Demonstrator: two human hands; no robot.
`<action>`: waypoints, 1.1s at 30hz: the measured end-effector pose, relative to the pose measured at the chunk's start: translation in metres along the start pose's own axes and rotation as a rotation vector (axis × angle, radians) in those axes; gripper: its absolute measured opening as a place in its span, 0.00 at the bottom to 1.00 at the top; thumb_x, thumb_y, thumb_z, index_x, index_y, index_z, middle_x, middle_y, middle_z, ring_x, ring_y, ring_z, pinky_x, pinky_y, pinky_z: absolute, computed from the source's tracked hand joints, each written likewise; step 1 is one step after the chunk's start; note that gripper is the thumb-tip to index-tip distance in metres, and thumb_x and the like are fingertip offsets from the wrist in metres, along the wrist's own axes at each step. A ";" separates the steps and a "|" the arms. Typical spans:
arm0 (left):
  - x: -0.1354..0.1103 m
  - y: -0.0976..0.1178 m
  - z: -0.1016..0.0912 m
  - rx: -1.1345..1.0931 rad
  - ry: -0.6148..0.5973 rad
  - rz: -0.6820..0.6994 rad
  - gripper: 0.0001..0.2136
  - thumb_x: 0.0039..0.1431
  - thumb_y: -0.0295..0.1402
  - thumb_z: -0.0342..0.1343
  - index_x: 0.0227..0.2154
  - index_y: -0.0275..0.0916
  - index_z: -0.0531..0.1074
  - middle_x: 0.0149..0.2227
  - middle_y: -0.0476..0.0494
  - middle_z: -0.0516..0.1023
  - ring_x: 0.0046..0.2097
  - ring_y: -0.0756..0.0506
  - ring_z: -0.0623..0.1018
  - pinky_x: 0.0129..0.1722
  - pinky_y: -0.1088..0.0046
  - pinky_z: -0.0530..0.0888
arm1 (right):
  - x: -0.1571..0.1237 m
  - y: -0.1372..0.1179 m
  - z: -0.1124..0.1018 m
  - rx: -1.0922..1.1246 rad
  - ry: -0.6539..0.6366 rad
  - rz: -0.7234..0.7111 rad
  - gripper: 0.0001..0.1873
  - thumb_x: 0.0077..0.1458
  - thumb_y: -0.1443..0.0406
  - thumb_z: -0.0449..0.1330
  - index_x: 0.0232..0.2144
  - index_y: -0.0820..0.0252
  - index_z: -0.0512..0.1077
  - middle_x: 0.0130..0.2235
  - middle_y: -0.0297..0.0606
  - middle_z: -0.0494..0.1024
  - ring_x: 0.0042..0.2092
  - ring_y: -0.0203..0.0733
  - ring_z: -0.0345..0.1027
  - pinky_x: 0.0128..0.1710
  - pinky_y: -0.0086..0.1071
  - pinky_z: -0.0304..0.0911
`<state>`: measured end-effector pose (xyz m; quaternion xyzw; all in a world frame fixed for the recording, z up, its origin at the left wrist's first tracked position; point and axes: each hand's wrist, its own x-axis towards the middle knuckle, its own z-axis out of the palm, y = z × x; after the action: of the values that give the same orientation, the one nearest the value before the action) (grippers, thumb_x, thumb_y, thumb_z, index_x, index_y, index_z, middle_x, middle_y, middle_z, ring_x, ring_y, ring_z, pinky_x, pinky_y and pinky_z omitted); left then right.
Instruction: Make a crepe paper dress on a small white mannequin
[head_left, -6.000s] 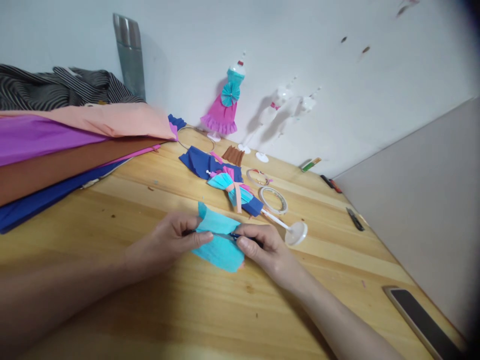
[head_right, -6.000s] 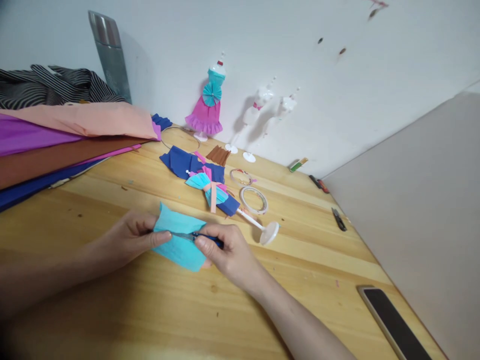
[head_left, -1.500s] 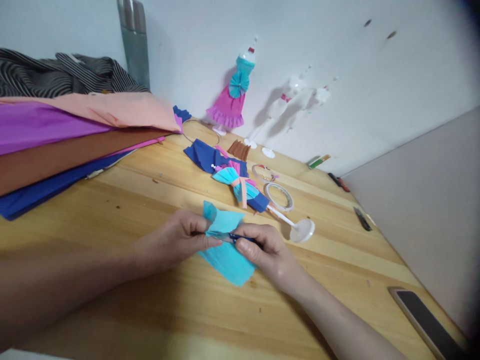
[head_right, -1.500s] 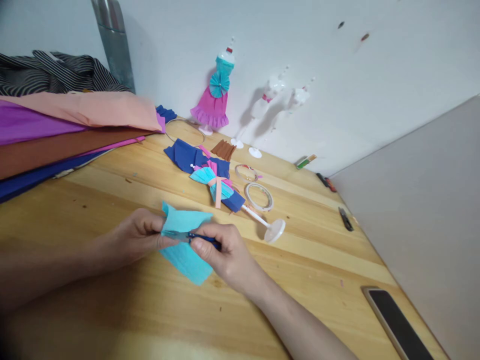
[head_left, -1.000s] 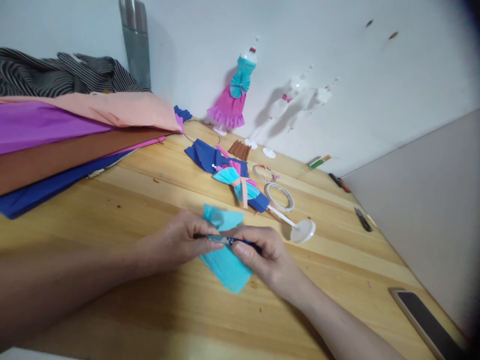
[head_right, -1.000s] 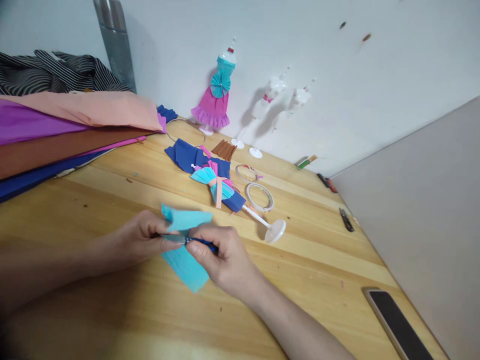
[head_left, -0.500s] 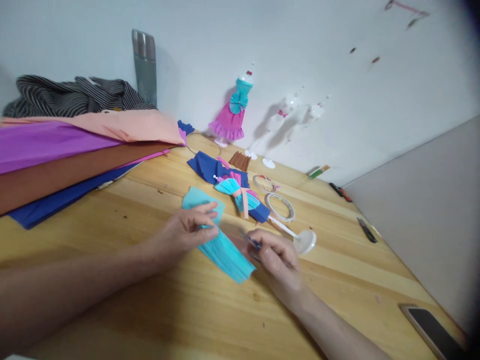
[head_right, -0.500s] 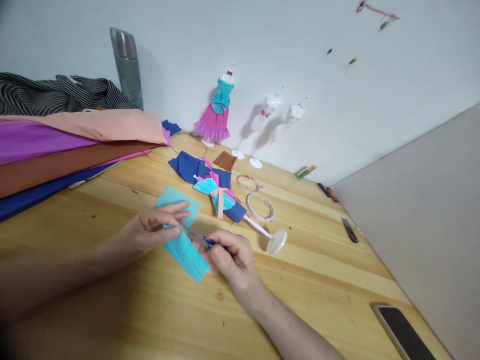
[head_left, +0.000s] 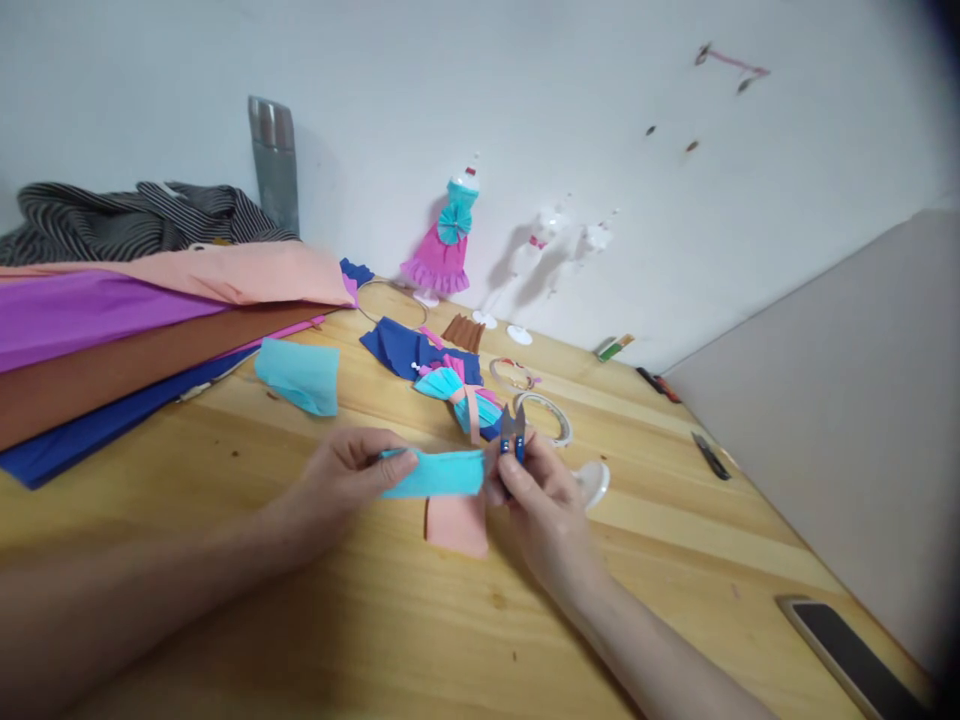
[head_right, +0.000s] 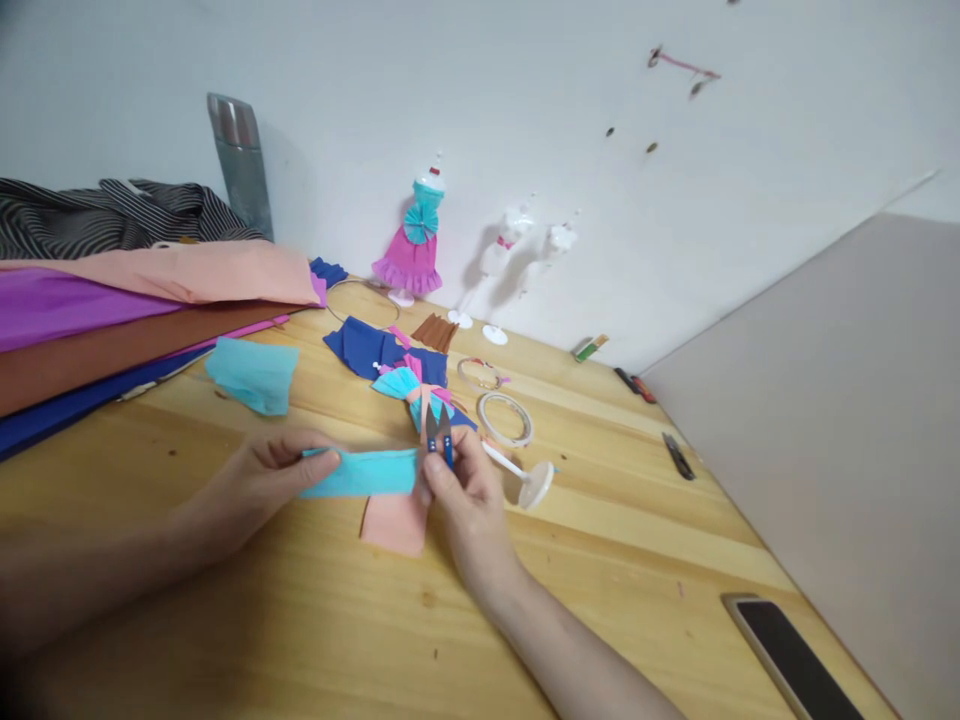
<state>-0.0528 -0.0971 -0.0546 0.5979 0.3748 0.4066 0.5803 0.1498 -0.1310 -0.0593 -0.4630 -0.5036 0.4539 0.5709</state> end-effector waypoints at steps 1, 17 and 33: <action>-0.002 0.000 0.002 -0.026 -0.053 -0.051 0.15 0.52 0.40 0.56 0.17 0.36 0.67 0.17 0.53 0.65 0.23 0.52 0.65 0.24 0.77 0.63 | 0.000 0.000 -0.002 -0.042 -0.014 -0.013 0.16 0.52 0.52 0.63 0.33 0.57 0.66 0.25 0.28 0.63 0.24 0.32 0.54 0.24 0.29 0.51; 0.003 -0.008 -0.005 -0.326 -0.222 -0.183 0.15 0.48 0.43 0.62 0.34 0.36 0.74 0.31 0.47 0.77 0.32 0.48 0.75 0.32 0.73 0.73 | -0.004 0.000 0.006 -0.164 -0.053 0.200 0.20 0.44 0.52 0.67 0.19 0.60 0.66 0.18 0.26 0.59 0.21 0.31 0.50 0.21 0.28 0.45; 0.007 -0.011 0.002 -0.501 -0.028 -0.247 0.11 0.46 0.37 0.66 0.27 0.34 0.76 0.26 0.46 0.80 0.27 0.49 0.76 0.27 0.75 0.73 | 0.013 -0.008 -0.011 -0.615 -0.073 0.001 0.16 0.47 0.59 0.64 0.37 0.57 0.66 0.26 0.28 0.67 0.27 0.36 0.58 0.27 0.30 0.51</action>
<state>-0.0479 -0.0911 -0.0657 0.3912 0.3247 0.4044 0.7602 0.1621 -0.1206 -0.0504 -0.5978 -0.6371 0.2971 0.3854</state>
